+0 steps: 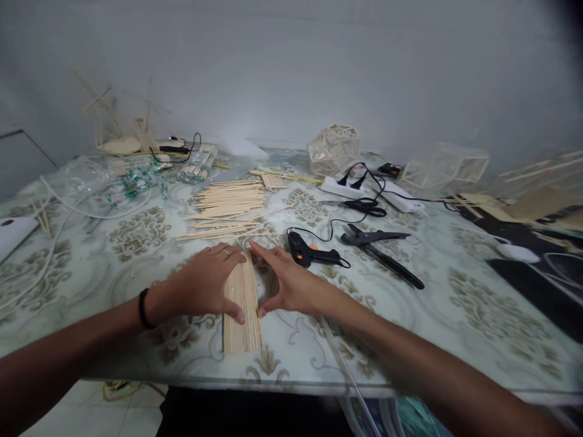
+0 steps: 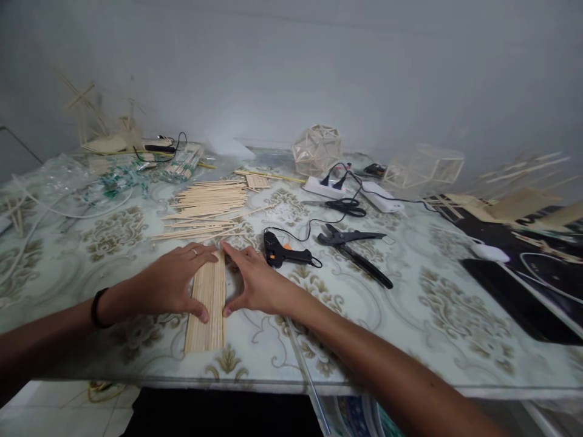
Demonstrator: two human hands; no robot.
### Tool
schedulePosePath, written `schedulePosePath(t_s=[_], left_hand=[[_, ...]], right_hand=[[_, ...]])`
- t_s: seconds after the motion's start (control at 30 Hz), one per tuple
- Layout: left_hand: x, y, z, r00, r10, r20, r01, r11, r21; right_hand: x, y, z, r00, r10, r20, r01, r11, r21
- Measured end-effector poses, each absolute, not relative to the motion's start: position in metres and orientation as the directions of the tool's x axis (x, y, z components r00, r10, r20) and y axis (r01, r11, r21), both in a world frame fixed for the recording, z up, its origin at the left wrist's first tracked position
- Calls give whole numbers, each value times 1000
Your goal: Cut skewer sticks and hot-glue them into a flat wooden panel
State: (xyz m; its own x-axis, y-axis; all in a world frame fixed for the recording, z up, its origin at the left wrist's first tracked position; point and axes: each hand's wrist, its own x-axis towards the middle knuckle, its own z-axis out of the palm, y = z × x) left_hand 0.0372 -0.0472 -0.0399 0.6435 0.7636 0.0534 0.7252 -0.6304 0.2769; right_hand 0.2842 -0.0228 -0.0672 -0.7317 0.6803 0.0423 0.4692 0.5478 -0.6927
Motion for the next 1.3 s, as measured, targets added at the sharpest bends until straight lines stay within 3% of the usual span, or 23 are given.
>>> schedulePosePath(t_s=[0.3,0.7,1.3], left_hand=[[33,-48,-44,670,739,61,713,-665,222],[35,-44,-44,675,734,71,685,-660,308],[35,-42,-42,691,720,70,661,-668,342]], right_hand=[[286,-24,-71,-724,689,32,497,554,-668],[287,-21,-74,-727,685,51,469,549,-692],[285,-21,-73,-723,690,38,476,537,-697]])
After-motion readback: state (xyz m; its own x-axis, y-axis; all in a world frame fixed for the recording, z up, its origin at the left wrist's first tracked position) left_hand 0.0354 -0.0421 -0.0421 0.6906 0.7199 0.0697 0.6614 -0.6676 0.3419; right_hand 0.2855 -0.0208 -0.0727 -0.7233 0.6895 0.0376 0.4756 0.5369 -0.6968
